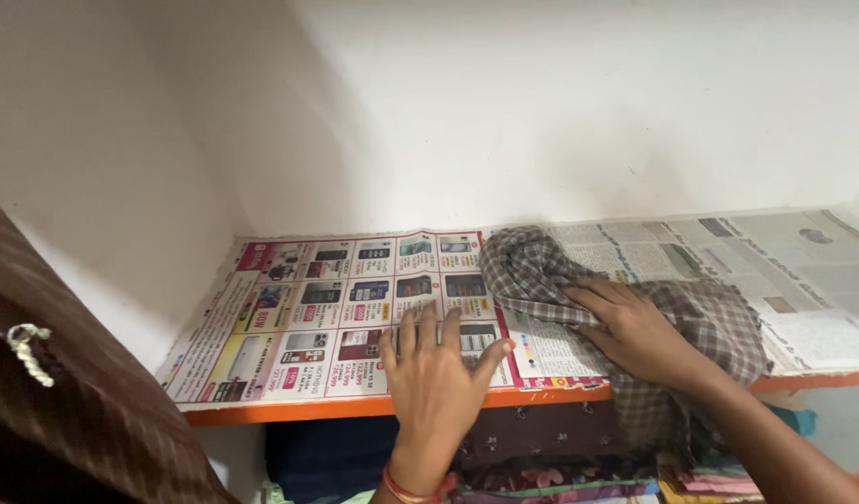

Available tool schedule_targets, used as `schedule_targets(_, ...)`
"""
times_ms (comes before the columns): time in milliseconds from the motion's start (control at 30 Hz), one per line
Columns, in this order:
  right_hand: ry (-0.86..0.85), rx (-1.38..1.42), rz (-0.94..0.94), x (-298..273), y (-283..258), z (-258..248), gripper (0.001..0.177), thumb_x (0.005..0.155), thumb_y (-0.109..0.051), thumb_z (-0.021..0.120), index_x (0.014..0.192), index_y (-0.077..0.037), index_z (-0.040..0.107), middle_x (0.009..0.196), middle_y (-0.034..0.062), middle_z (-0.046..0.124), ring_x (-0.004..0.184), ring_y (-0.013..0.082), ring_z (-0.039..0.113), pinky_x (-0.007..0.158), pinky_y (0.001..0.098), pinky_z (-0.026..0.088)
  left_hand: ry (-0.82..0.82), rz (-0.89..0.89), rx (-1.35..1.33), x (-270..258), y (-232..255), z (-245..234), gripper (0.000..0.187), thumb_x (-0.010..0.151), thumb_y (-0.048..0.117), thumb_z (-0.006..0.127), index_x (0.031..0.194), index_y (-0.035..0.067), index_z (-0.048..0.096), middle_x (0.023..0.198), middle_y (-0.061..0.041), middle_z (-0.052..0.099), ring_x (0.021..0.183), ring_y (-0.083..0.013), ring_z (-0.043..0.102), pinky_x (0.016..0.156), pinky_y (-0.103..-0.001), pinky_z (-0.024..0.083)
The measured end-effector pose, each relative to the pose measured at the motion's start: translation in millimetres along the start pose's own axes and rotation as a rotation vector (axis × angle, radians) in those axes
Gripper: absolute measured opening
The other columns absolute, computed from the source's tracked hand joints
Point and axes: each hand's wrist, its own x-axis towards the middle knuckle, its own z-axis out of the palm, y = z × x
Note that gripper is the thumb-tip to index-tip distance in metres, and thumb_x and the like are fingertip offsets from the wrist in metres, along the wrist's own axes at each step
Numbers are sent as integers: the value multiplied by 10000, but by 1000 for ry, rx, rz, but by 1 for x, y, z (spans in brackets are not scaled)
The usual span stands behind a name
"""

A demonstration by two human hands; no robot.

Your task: The person removes folded clothes from a shelf, places them on a bed, wipes the shelf with a cloth, and then lays newspapers on the shelf. The person handles multiple garments and a cleaning cloth.

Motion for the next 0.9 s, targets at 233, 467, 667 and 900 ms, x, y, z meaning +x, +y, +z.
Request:
schedule_targets(233, 4, -54, -1, 0, 7, 6, 607, 843, -228, 703, 1425, -119, 570, 1441, 146, 542, 1358, 314, 481, 1124, 514, 386, -70, -63, 23, 2, -1, 5, 821, 822, 744, 558, 1185, 26, 722, 1353, -262, 615, 1271, -417, 494, 1033, -656, 274)
schedule_targets(467, 94, 325, 510, -6, 7, -16, 468, 1013, -37, 540, 1461, -151, 616, 1295, 116, 755, 714, 421, 721, 565, 474, 627, -134, -42, -7, 2, -2, -1, 910, 804, 840, 512, 1187, 43, 728, 1309, -290, 591, 1271, -435, 486, 1039, -703, 244)
schedule_targets(667, 727, -129, 37, -21, 14, -88, 311, 1052, 27, 462, 1273, -57, 665, 1193, 128, 749, 970, 255, 722, 772, 342, 586, -160, -31, -9, 2, -1, -12, 1081, 672, 928, 561, 1224, 9, 701, 1301, -279, 571, 1269, -419, 487, 1049, -734, 222)
schedule_targets(900, 744, -311, 99, 2, -22, -145, 271, 1086, -38, 480, 1283, -118, 647, 1242, 122, 719, 1049, 294, 714, 873, 396, 594, -267, -65, -16, 6, -1, -19, 1109, 638, 896, 622, 1314, 17, 631, 1392, -292, 503, 1326, -434, 415, 1051, -759, 170)
